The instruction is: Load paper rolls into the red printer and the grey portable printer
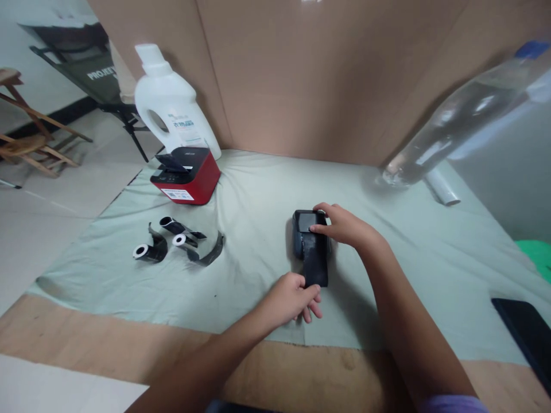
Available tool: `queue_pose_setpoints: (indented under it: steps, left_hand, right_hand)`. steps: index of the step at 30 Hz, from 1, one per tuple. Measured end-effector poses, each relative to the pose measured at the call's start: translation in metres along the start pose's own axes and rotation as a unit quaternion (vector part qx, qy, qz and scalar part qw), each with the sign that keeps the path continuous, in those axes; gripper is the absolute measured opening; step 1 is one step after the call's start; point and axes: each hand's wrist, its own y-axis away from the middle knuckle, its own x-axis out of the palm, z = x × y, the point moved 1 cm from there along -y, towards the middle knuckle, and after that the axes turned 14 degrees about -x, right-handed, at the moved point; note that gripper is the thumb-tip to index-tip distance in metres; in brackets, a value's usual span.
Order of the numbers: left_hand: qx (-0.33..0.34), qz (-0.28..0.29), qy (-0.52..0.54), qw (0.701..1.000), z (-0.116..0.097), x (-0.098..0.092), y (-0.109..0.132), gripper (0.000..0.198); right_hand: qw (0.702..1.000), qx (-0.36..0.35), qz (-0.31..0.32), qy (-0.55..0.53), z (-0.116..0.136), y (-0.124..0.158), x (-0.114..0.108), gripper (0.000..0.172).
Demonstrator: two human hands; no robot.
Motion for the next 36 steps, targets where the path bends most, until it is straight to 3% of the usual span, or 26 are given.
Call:
queue_pose_setpoints:
  steps: [2, 6, 8, 13, 16, 19, 21, 23, 28, 31, 36]
  left_hand:
    - [0.011, -0.003, -0.05, 0.999, -0.001, -0.01, 0.004, 0.031]
    - [0.114, -0.16, -0.101, 0.975, -0.024, -0.052, 0.007, 0.034]
    - [0.15, -0.192, -0.092, 0.966, -0.044, -0.072, 0.001, 0.036]
    - [0.148, -0.168, -0.055, 0.973, -0.08, -0.09, -0.027, 0.071]
    - [0.155, -0.127, -0.049, 0.979, -0.078, -0.088, -0.035, 0.073]
    - [0.161, -0.121, -0.063, 0.977, -0.072, -0.081, -0.036, 0.077]
    - [0.161, -0.123, -0.068, 0.977, -0.075, -0.07, -0.036, 0.076]
    - [0.17, -0.107, -0.071, 0.977, -0.086, -0.052, -0.04, 0.072]
    - [0.232, -0.062, -0.103, 0.965, -0.148, 0.015, -0.064, 0.068]
    - [0.232, -0.052, -0.142, 0.961, -0.192, 0.058, -0.093, 0.066]
    - [0.219, -0.071, -0.18, 0.956, -0.235, 0.115, -0.152, 0.062]
  right_hand:
    - [0.999, 0.004, 0.016, -0.039, -0.006, -0.003, 0.003, 0.045]
    - [0.991, 0.019, 0.018, -0.132, -0.01, -0.002, 0.007, 0.05]
    - [0.985, 0.023, 0.008, -0.171, -0.011, 0.0, 0.011, 0.055]
    - [0.972, -0.019, -0.111, -0.208, -0.02, 0.018, 0.03, 0.053]
    - [0.961, -0.054, -0.139, -0.234, -0.025, 0.043, 0.049, 0.055]
    - [0.958, -0.141, -0.128, -0.216, -0.019, 0.071, 0.067, 0.078]
    - [0.963, -0.152, -0.141, -0.175, -0.014, 0.084, 0.073, 0.106]
    - [0.966, -0.115, -0.189, -0.136, -0.014, 0.092, 0.071, 0.122]
    - [0.939, -0.035, -0.329, -0.09, -0.052, 0.114, 0.029, 0.126]
    - [0.924, 0.024, -0.368, -0.1, -0.096, 0.13, -0.001, 0.128]
    - [0.891, 0.067, -0.42, -0.159, -0.177, 0.137, -0.036, 0.104]
